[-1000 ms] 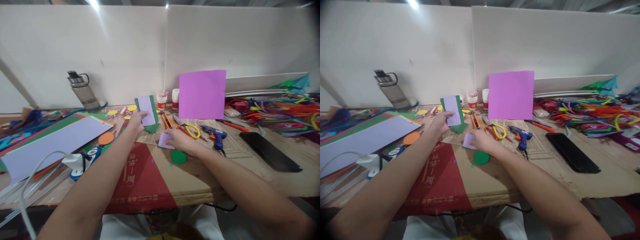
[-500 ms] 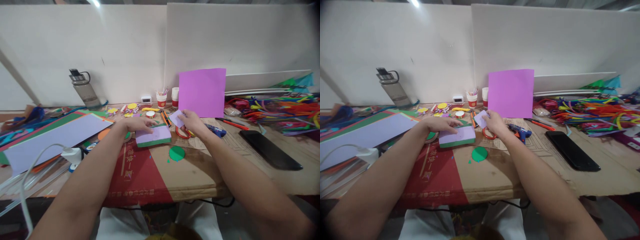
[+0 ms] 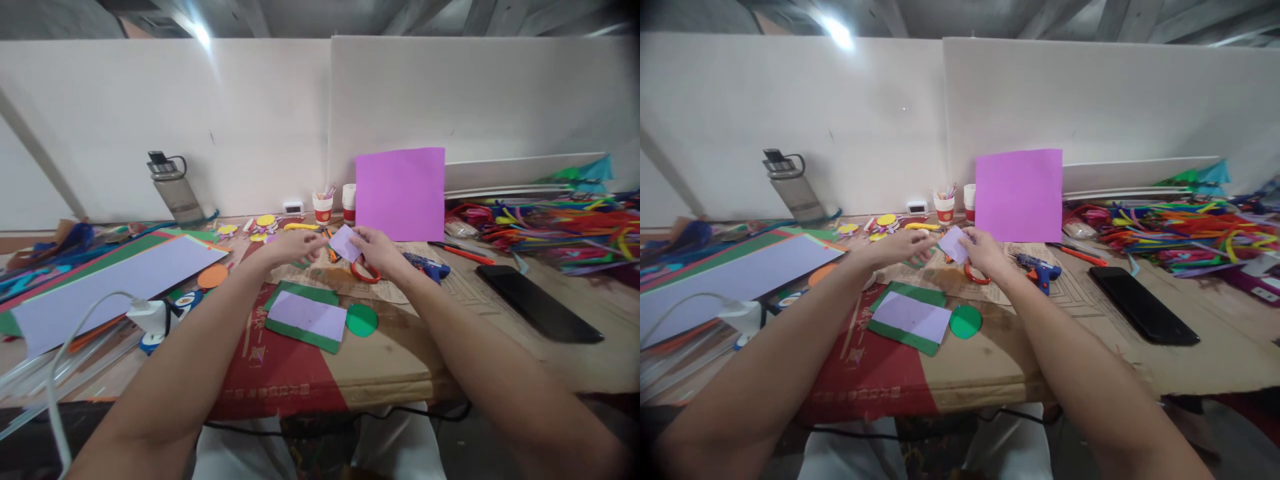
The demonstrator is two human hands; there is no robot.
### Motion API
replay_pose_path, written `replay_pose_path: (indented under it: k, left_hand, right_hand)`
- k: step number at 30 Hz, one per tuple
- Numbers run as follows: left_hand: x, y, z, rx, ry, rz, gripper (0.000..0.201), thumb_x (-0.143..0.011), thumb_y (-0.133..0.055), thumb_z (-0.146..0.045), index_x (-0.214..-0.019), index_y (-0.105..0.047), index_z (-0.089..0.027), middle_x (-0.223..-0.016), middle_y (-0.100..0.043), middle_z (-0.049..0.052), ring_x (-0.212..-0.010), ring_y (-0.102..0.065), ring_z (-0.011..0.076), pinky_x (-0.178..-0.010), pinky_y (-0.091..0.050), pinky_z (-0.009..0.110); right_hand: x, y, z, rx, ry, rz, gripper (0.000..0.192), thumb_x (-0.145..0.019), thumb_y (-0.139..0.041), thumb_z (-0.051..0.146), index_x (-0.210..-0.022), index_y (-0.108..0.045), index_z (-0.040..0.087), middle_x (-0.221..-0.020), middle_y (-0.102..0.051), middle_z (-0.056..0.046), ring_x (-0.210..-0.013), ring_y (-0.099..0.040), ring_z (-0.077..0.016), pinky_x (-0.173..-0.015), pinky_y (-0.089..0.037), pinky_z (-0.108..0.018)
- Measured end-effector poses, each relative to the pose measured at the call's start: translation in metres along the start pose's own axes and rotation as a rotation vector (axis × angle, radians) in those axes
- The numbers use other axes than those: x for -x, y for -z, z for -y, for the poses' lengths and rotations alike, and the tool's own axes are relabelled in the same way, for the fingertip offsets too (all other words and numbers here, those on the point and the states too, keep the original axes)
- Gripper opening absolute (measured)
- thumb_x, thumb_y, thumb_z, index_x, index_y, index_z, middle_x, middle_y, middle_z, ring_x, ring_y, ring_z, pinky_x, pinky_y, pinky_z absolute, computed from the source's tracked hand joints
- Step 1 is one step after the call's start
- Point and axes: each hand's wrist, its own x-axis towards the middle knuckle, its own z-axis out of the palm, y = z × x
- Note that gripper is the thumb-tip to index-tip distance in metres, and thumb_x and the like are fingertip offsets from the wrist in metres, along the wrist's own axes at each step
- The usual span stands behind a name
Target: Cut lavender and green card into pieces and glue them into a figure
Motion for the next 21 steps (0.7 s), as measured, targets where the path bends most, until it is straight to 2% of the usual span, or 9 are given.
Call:
replay_pose_path:
  k: [3,5,8,11,13,14,16,18,21]
  left_hand:
    - [-0.004,-0.020,0.002,0.287,-0.005,0.012,0.032,-0.075,-0.075,-0.045,-0.079,-0.065,-0.014,-0.075,-0.070,0.013,-0.063,-0.067,0.0187,-0.057,-0.051,0.026]
    - [-0.008,-0.033,0.007,0.475,-0.062,0.012,0.031,-0.071,-0.080,-0.038,-0.082,-0.062,-0.014,-0.074,-0.069,0.010,-0.065,-0.067,0.0173,-0.063,-0.054,0.028]
    - [-0.012,-0.046,0.014,0.611,-0.122,-0.093,0.028,-0.069,-0.081,-0.028,-0.083,-0.061,-0.014,-0.070,-0.066,0.004,-0.056,-0.062,0.0128,-0.056,-0.054,0.025]
    - [-0.011,-0.048,0.015,0.702,-0.130,-0.193,0.023,-0.071,-0.077,-0.023,-0.080,-0.058,-0.015,-0.070,-0.066,0.003,-0.055,-0.062,0.0121,-0.051,-0.053,0.024]
    - [-0.008,-0.047,0.012,0.765,-0.122,-0.252,0.023,-0.071,-0.076,-0.022,-0.081,-0.056,-0.016,-0.071,-0.065,0.002,-0.056,-0.062,0.0127,-0.048,-0.052,0.023]
    - [-0.007,-0.046,0.011,0.792,-0.114,-0.274,0.024,-0.070,-0.076,-0.021,-0.081,-0.055,-0.017,-0.071,-0.065,0.001,-0.055,-0.062,0.0125,-0.047,-0.052,0.023]
    - [-0.005,-0.046,0.009,0.832,-0.101,-0.305,0.026,-0.070,-0.076,-0.021,-0.080,-0.052,-0.018,-0.070,-0.064,0.000,-0.053,-0.061,0.0114,-0.045,-0.050,0.021]
    - [-0.005,-0.047,0.008,0.859,-0.100,-0.313,0.027,-0.070,-0.076,-0.021,-0.081,-0.051,-0.018,-0.070,-0.064,-0.001,-0.053,-0.060,0.0104,-0.044,-0.049,0.019]
    - [-0.007,-0.047,0.010,0.891,-0.099,-0.299,0.029,-0.069,-0.077,-0.019,-0.084,-0.052,-0.018,-0.072,-0.065,0.000,-0.055,-0.061,0.0102,-0.044,-0.050,0.019]
  right_hand:
    - [-0.001,-0.005,-0.001,-0.043,0.051,-0.016,0.025,-0.092,-0.046,0.018,-0.113,-0.058,0.015,-0.066,-0.058,0.004,-0.043,-0.049,-0.0075,-0.041,-0.039,-0.018]
    - [-0.002,-0.007,-0.001,-0.065,0.078,-0.006,0.024,-0.091,-0.046,0.020,-0.112,-0.057,0.016,-0.069,-0.060,0.003,-0.046,-0.052,-0.0084,-0.045,-0.043,-0.019]
    - [-0.003,-0.003,-0.002,-0.004,0.125,-0.004,0.027,-0.095,-0.042,0.030,-0.112,-0.058,0.016,-0.077,-0.065,-0.001,-0.055,-0.059,-0.0115,-0.053,-0.048,-0.022]
    - [-0.003,0.008,-0.003,0.376,0.150,-0.095,0.037,-0.099,-0.035,0.038,-0.114,-0.060,0.015,-0.095,-0.071,-0.009,-0.081,-0.067,-0.0175,-0.071,-0.051,-0.026]
    - [-0.002,0.013,-0.005,0.763,0.051,-0.120,0.040,-0.099,-0.037,0.036,-0.124,-0.058,0.013,-0.109,-0.070,-0.016,-0.100,-0.066,-0.0222,-0.084,-0.049,-0.030]
    - [-0.002,0.014,-0.005,0.919,-0.017,-0.086,0.041,-0.098,-0.039,0.035,-0.127,-0.056,0.011,-0.114,-0.068,-0.019,-0.106,-0.065,-0.0243,-0.087,-0.048,-0.032]
    - [0.001,0.011,-0.005,1.056,-0.086,-0.018,0.039,-0.094,-0.047,0.032,-0.121,-0.061,0.008,-0.113,-0.068,-0.023,-0.107,-0.065,-0.0292,-0.087,-0.048,-0.035]
    - [0.003,0.005,-0.003,1.101,-0.091,0.019,0.033,-0.090,-0.052,0.025,-0.113,-0.065,0.005,-0.111,-0.068,-0.025,-0.108,-0.065,-0.0324,-0.088,-0.047,-0.038]
    - [0.005,-0.003,0.000,1.161,-0.087,0.026,0.032,-0.089,-0.048,0.015,-0.113,-0.065,0.002,-0.113,-0.066,-0.028,-0.112,-0.063,-0.0341,-0.091,-0.046,-0.040]
